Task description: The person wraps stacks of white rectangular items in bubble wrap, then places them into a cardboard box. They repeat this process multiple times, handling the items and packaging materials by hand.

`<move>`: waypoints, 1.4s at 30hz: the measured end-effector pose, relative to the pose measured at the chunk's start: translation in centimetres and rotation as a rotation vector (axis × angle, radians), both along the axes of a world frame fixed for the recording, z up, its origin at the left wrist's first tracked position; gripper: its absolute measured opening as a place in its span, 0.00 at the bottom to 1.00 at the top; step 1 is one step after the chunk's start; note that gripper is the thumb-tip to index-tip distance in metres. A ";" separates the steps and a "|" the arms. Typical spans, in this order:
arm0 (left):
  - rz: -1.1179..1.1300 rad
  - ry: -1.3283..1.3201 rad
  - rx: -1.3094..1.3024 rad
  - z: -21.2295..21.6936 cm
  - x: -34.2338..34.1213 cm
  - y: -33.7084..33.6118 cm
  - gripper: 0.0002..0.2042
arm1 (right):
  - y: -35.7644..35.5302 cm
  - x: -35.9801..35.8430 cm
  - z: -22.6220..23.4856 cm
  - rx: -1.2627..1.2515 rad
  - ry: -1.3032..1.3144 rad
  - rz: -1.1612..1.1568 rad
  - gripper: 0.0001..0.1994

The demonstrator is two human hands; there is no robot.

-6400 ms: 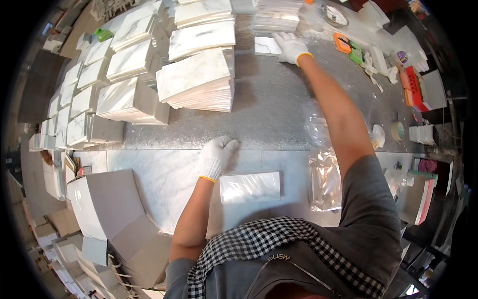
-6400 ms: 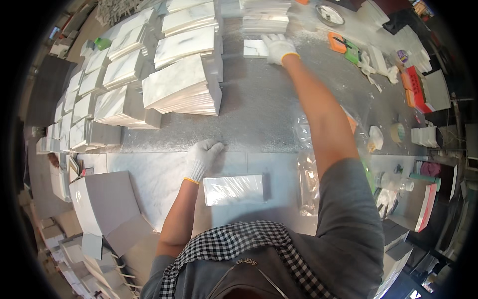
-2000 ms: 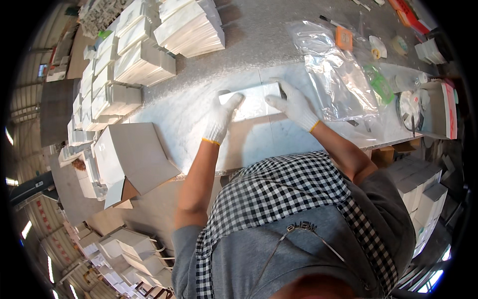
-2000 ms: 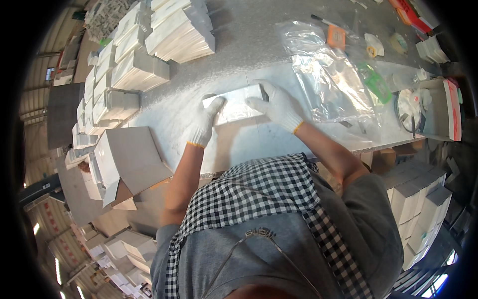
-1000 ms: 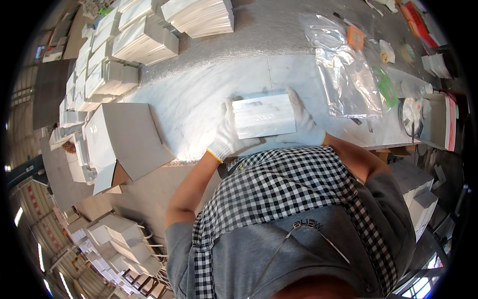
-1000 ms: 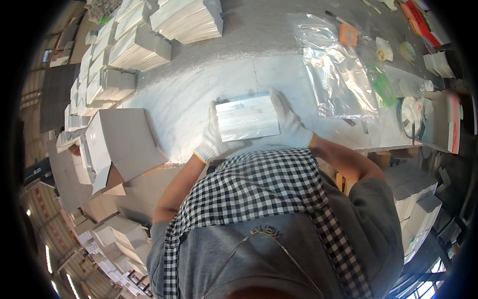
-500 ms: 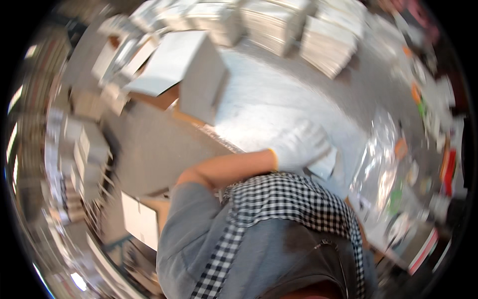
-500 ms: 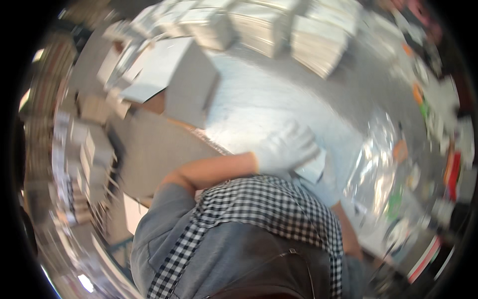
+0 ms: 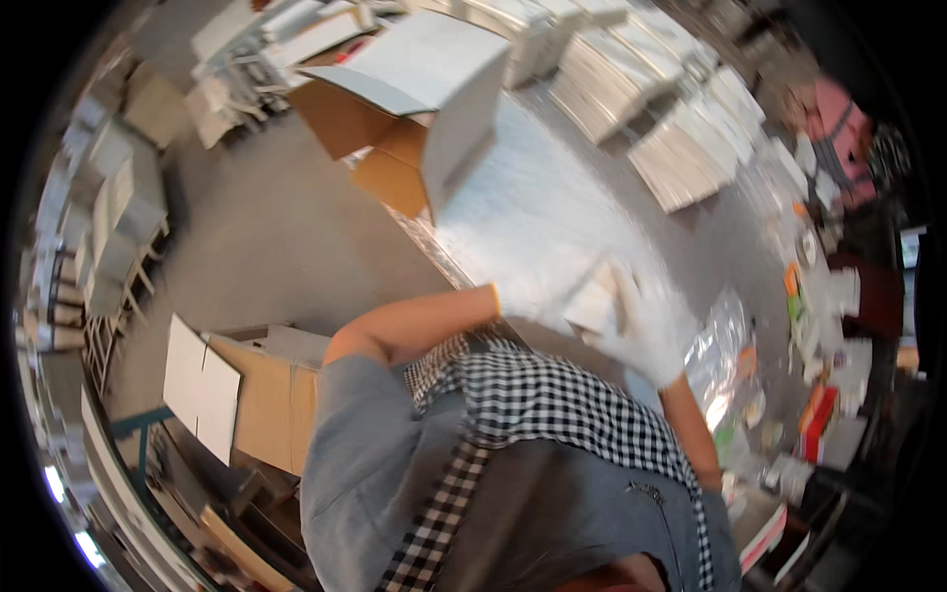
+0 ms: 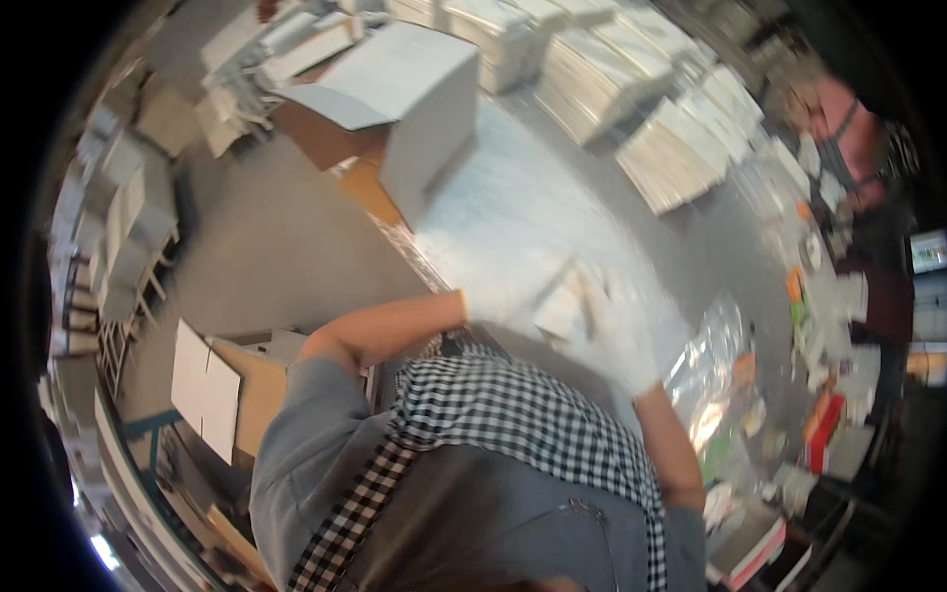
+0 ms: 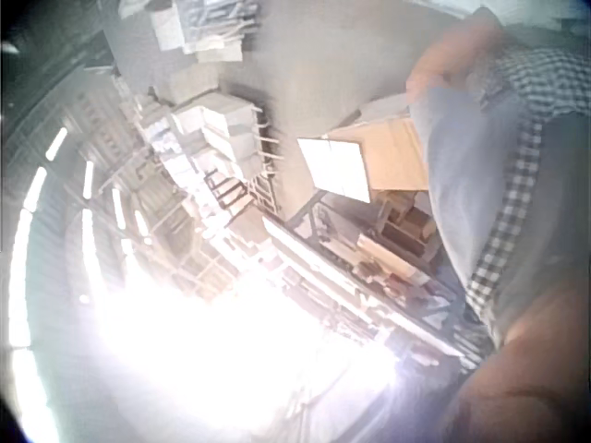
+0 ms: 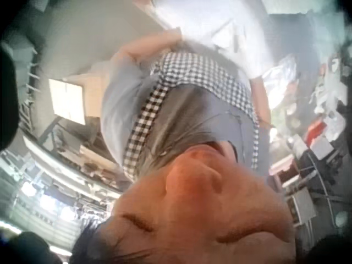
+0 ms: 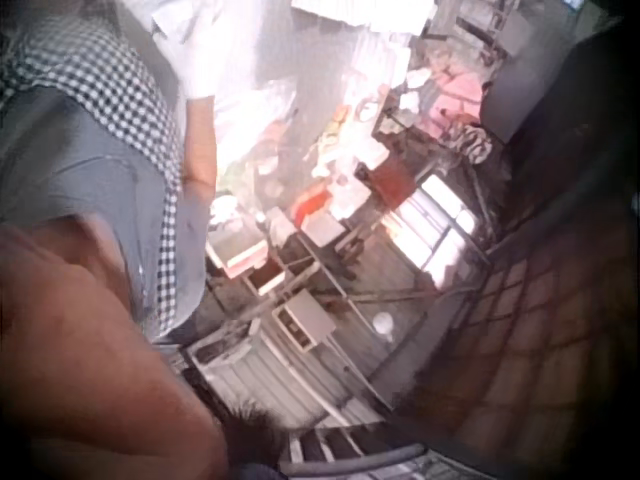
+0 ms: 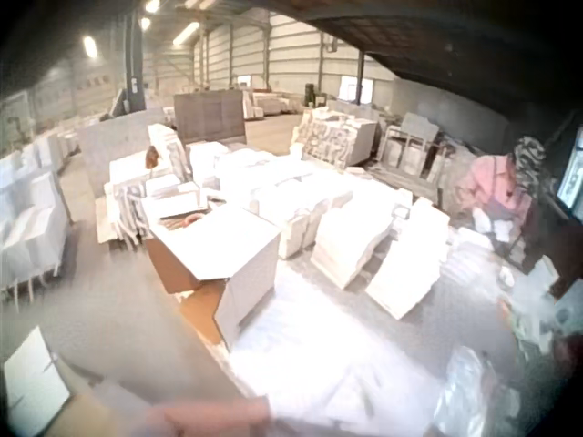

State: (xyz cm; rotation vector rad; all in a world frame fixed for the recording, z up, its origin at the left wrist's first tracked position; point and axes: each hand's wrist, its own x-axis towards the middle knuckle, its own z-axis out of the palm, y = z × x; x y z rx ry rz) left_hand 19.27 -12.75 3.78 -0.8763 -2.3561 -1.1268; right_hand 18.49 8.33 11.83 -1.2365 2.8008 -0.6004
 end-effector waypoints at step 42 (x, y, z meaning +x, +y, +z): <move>0.141 -0.776 0.272 -2.4 4.4 -4.2 0.61 | -1.6 -4.0 -6.3 -0.263 -0.777 0.198 0.49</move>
